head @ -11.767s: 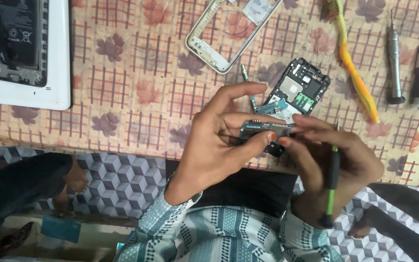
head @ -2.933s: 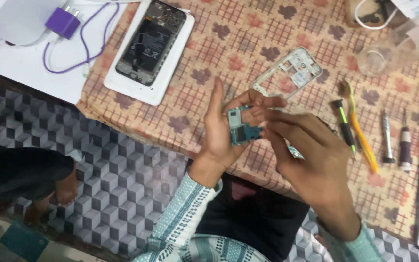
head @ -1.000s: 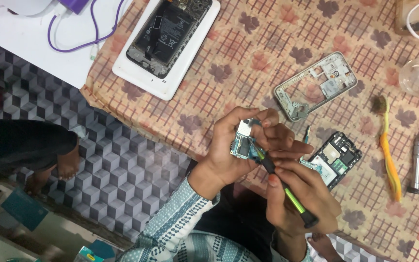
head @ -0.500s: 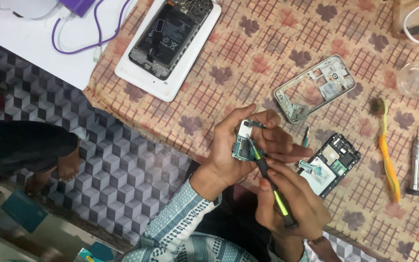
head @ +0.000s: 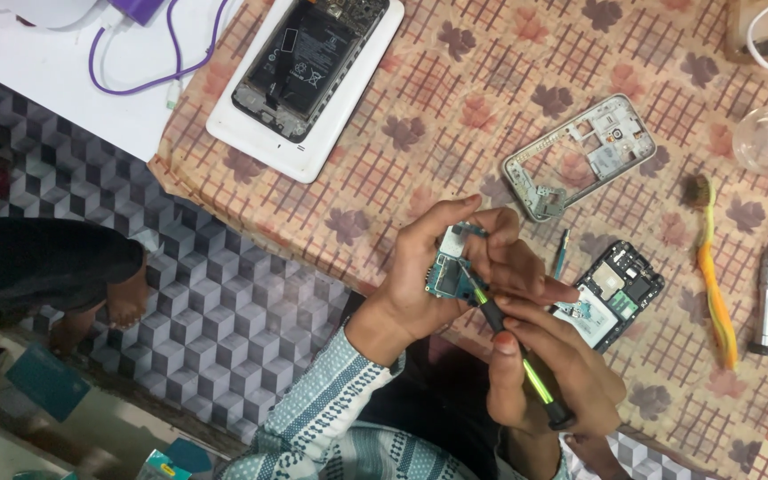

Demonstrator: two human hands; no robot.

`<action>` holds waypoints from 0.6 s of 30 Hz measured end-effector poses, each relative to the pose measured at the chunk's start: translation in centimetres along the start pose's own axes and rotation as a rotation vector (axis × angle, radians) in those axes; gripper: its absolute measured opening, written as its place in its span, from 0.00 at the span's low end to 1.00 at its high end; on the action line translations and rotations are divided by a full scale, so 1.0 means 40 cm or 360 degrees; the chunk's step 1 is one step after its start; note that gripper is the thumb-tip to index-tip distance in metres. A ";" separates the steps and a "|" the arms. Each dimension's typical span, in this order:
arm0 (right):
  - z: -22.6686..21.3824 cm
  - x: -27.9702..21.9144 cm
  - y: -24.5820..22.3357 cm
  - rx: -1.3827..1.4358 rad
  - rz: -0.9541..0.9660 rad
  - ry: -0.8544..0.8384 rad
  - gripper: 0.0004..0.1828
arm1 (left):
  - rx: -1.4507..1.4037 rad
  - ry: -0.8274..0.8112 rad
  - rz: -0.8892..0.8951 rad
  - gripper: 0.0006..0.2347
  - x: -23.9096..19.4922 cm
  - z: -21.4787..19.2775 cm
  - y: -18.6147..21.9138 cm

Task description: The person uses a toothbrush to clean a small circuit board, then uses a screwdriver to remove screws and separate components. The person continues to disassemble the board and applies liquid from a spray bottle.

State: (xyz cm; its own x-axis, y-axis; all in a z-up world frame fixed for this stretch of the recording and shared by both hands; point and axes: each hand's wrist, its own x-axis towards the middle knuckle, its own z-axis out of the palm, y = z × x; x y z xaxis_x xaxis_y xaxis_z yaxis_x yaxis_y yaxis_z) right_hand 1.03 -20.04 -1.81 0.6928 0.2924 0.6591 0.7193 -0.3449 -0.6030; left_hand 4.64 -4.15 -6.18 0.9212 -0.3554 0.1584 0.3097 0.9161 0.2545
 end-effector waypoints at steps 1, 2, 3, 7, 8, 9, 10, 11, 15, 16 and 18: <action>-0.005 0.020 -0.011 -0.0066 -0.0041 -0.0152 0.08 | -0.0060 -0.0033 -0.0013 0.21 0.001 -0.002 -0.001; -0.008 0.036 -0.021 -0.0131 -0.0083 -0.0305 0.10 | -0.0120 -0.0066 -0.0025 0.21 0.003 -0.004 -0.002; -0.004 0.047 -0.031 -0.0196 -0.0129 -0.0456 0.13 | -0.0113 -0.0063 -0.0002 0.21 0.004 -0.005 -0.002; 0.062 0.019 -0.031 -0.0185 -0.0179 0.0158 0.08 | -0.0133 -0.0041 0.0041 0.19 0.010 -0.010 -0.003; 0.068 0.002 -0.024 -0.0239 -0.0160 0.0094 0.08 | -0.0152 -0.0031 0.0038 0.18 0.011 -0.011 -0.004; 0.074 -0.017 -0.015 -0.0294 -0.0141 0.0030 0.08 | -0.0126 -0.0003 0.0095 0.19 0.009 -0.010 -0.009; 0.081 -0.033 -0.004 -0.0314 -0.0176 0.0060 0.08 | -0.0099 0.0024 0.0152 0.19 0.007 -0.009 -0.015; 0.086 -0.044 0.007 -0.0332 -0.0211 0.0089 0.08 | -0.0072 0.0053 0.0209 0.19 0.006 -0.008 -0.016; 0.071 -0.060 0.020 -0.0355 -0.0135 0.0035 0.08 | -0.0349 0.0031 0.0141 0.18 0.006 -0.003 -0.013; 0.070 -0.056 0.019 -0.0333 -0.0134 0.0082 0.08 | -0.0367 0.0000 0.0105 0.18 0.006 -0.001 -0.009; 0.068 -0.049 0.014 -0.0284 -0.0131 0.0172 0.07 | -0.0354 -0.0016 0.0072 0.18 0.004 0.004 -0.004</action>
State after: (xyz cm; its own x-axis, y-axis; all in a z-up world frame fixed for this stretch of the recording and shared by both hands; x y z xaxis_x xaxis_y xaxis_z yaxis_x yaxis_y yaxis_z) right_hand 0.22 -18.38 -4.68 0.6159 0.2323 0.7528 0.7461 -0.4790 -0.4625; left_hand 4.70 -4.36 -6.03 0.9333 -0.3138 0.1744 0.3135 0.9491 0.0302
